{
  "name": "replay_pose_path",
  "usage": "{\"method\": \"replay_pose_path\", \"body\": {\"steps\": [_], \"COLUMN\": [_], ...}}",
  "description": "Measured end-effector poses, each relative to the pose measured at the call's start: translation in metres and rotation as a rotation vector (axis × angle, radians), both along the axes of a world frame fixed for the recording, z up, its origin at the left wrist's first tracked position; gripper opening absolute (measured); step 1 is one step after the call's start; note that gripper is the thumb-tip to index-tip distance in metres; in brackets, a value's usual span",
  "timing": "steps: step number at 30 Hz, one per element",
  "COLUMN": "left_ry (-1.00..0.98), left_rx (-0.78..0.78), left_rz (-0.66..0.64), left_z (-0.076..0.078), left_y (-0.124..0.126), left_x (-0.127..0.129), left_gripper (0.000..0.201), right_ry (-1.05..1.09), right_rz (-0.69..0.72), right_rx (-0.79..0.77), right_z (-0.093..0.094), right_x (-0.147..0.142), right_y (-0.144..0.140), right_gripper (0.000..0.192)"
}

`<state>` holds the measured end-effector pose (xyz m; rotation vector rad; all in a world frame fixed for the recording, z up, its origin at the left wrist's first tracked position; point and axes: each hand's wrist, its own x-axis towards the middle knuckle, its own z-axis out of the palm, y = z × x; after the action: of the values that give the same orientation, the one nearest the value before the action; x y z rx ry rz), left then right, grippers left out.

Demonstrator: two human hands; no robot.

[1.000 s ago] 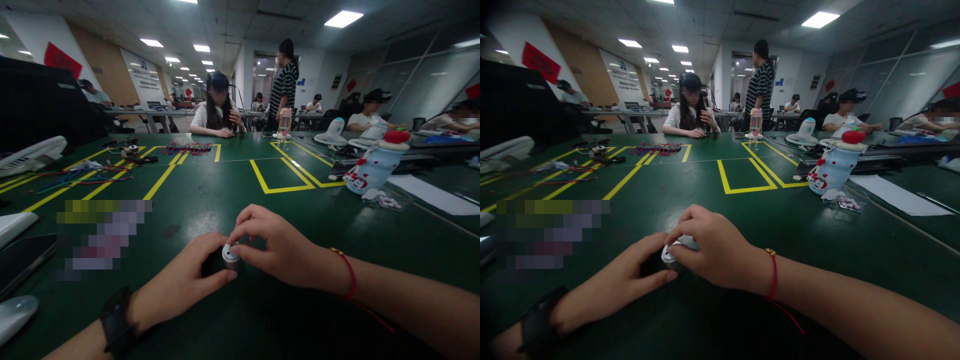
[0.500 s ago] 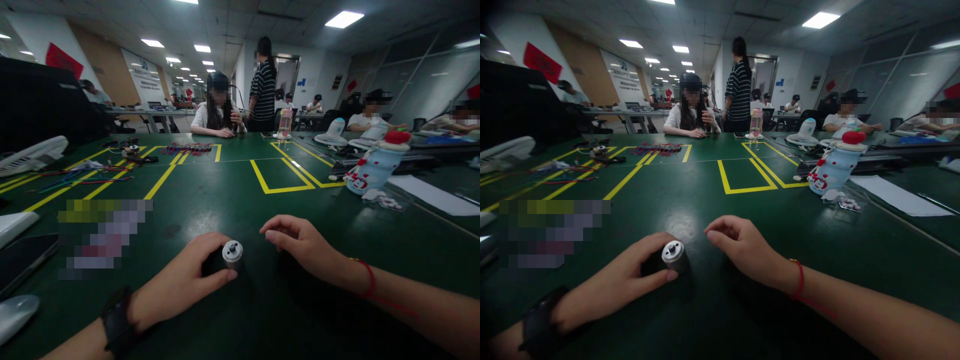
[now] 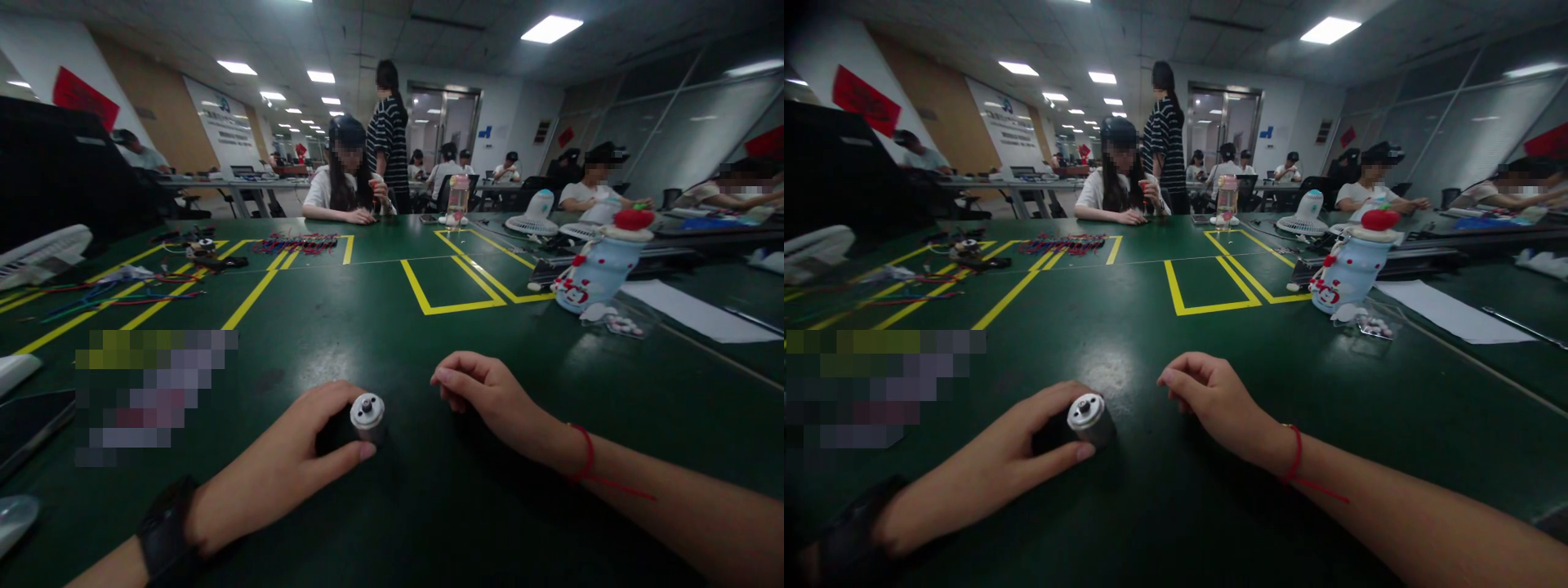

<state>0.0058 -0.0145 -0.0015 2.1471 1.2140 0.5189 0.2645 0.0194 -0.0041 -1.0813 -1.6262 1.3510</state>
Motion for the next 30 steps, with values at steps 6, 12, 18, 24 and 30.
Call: {"method": "replay_pose_path", "body": {"steps": [6, 12, 18, 24, 30], "left_ry": [-0.009, -0.009, -0.030, -0.040, -0.035], "left_rx": [-0.009, 0.007, 0.005, 0.027, 0.020], "left_rz": [0.000, -0.004, -0.021, -0.009, -0.029], "left_z": [0.001, 0.002, -0.001, -0.006, 0.001], "left_y": [0.000, 0.001, 0.003, 0.002, 0.003], "left_x": [0.001, 0.002, 0.001, -0.002, 0.002], "left_gripper": [0.025, 0.023, 0.022, 0.028, 0.023], "right_ry": [-0.023, -0.236, -0.350, -0.326, -0.325], "right_rz": [0.019, 0.147, 0.244, 0.191, 0.168], "right_rx": [0.005, 0.098, 0.364, 0.578, 0.466], "right_z": [-0.001, 0.008, 0.027, 0.036, 0.024], "right_x": [0.001, -0.006, -0.035, -0.052, -0.025], "right_y": [0.001, 0.001, -0.004, -0.005, -0.007], "right_gripper": [0.020, 0.017, 0.020, 0.012, 0.012]}}
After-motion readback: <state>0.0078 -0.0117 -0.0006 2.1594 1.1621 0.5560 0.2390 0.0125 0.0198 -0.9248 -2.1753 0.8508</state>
